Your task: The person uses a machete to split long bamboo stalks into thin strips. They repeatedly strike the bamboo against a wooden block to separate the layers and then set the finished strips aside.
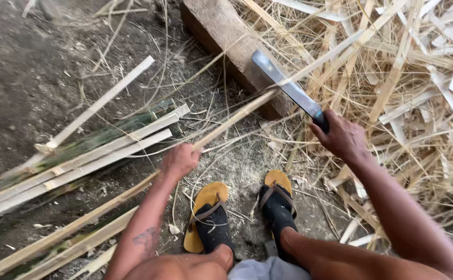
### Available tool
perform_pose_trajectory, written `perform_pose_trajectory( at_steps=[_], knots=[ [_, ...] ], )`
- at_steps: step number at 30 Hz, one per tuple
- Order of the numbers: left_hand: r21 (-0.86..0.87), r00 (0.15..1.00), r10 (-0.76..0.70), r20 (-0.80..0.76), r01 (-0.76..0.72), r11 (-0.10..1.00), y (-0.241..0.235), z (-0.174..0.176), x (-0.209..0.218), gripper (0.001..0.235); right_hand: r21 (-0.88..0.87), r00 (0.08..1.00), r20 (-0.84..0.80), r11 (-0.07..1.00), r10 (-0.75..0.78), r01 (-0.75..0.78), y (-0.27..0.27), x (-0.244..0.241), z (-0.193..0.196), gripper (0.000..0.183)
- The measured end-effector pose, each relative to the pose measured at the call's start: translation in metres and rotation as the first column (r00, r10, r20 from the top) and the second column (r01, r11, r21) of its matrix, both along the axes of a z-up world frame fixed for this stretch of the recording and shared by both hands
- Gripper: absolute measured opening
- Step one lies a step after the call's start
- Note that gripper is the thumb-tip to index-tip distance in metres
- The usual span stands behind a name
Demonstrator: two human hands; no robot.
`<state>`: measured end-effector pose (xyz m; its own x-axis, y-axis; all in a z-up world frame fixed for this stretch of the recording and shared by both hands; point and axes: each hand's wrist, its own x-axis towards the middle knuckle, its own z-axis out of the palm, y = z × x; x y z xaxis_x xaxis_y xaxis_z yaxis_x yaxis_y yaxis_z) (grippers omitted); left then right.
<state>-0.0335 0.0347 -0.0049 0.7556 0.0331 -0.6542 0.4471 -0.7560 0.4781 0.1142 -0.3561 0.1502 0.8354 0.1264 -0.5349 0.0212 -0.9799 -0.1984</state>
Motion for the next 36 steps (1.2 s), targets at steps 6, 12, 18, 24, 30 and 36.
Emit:
perform_pose_trajectory(
  at_steps=[6, 12, 18, 24, 30, 36],
  knots=[
    [0.182, 0.98, 0.021, 0.196, -0.057, 0.982, -0.013, -0.002, 0.029, 0.034, 0.068, 0.983, -0.158, 0.994, 0.096, -0.086, 0.018, -0.021, -0.017, 0.045],
    [0.084, 0.991, 0.1, -0.093, -0.093, 0.992, 0.01, 0.008, -0.012, 0.033, -0.12, 0.999, -0.019, 0.992, -0.028, 0.025, -0.031, 0.015, -0.007, 0.045],
    [0.109, 0.996, 0.087, -0.024, -0.084, 0.991, 0.029, 0.001, -0.012, 0.036, 0.045, 0.97, -0.016, 0.969, -0.241, 0.241, -0.053, 0.042, -0.01, 0.046],
    [0.08, 0.99, 0.129, 0.053, -0.133, 0.988, 0.035, -0.016, -0.01, 0.03, -0.144, 0.826, -0.109, 0.813, 0.553, -0.563, -0.012, -0.005, -0.027, 0.042],
    [0.21, 0.997, 0.059, 0.057, -0.07, 0.975, 0.065, -0.001, -0.056, 0.032, -0.028, 0.885, 0.319, 0.93, -0.34, 0.368, -0.138, 0.115, 0.013, 0.058],
    [0.233, 0.981, -0.059, 0.187, 0.014, 0.972, -0.024, -0.025, -0.017, 0.036, -0.055, 0.971, 0.009, 0.969, -0.241, 0.241, -0.048, 0.012, 0.012, 0.046]
  ],
)
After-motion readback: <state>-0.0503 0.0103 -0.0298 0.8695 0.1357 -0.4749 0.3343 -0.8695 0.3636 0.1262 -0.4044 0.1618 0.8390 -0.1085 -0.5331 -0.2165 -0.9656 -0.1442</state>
